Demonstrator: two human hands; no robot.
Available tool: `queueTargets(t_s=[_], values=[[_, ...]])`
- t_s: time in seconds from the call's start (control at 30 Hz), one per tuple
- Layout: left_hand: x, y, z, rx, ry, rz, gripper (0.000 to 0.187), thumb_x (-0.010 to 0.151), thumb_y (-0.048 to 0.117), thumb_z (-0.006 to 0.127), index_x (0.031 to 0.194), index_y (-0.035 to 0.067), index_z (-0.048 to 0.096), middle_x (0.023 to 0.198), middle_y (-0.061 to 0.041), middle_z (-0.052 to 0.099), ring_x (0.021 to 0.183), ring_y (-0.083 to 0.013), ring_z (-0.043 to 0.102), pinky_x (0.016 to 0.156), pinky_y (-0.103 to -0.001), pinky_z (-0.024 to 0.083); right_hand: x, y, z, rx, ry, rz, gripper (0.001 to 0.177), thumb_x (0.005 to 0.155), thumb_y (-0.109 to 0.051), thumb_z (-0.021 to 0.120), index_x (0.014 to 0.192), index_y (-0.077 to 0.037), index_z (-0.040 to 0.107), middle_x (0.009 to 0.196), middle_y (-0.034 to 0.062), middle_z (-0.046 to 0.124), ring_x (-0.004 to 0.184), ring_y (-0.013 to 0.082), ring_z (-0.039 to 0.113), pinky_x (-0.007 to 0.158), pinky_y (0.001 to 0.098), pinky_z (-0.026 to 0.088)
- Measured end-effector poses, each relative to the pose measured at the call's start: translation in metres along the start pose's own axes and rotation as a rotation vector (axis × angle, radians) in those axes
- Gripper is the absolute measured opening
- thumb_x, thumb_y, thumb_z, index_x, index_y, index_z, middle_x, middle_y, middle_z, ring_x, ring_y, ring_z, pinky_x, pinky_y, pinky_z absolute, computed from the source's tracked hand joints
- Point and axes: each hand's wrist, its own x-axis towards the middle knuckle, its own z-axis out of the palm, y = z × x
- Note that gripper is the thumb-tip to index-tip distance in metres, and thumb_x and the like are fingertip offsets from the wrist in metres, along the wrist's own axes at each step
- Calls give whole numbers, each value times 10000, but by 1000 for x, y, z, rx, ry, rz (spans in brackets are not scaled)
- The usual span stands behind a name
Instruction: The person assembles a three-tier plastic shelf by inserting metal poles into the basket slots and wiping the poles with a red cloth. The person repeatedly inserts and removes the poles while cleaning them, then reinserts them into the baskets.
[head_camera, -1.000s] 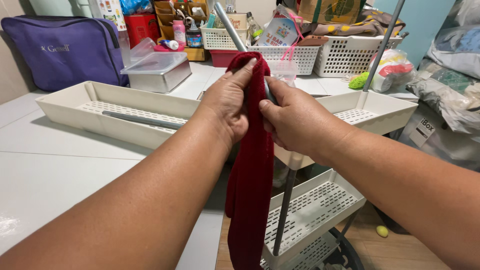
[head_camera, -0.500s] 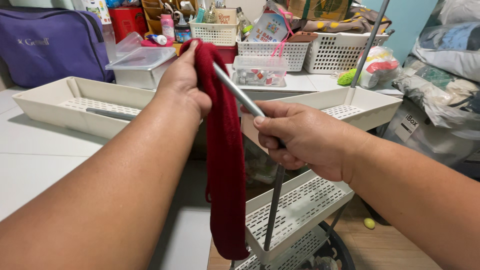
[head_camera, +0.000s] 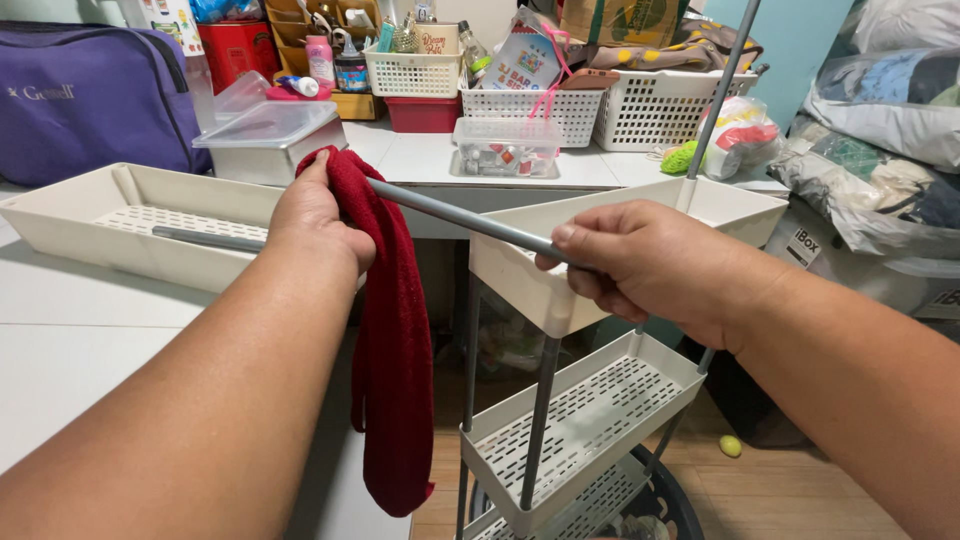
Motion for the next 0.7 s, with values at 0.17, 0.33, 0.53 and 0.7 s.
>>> queueTargets(t_s=[0.17,0.33,0.53,0.7], values=[[1,6,-1,-54,-83,6,193,944,308,700,1024,133,703,1034,-27,762,972,-232,707,955,-499,572,2,2,-1,459,-194,51,265,936,-271,643,978,-27,737,643,-29,579,513,67,457,444,229,388],[-3,6,1,-107,-152,-3,207,948,302,703,1032,113,718,1034,-54,778,990,-252,726,965,-503,584,7,-7,10,135,167,-112,191,947,-184,675,1043,-21,694,725,10,622,583,86,503,520,252,413],[-8,-13,18,-67,-223,-31,189,925,330,710,934,141,707,947,-29,757,896,-235,698,902,-490,571,10,-17,27,-97,232,-318,159,940,-173,672,1044,-53,679,761,14,664,579,68,521,490,250,423],[-10,-33,30,-60,-340,-90,181,930,319,726,936,139,706,952,-31,758,887,-218,704,925,-426,586,25,-15,31,218,3,-123,294,1011,-306,542,993,-59,700,656,36,610,450,105,429,401,267,343]])
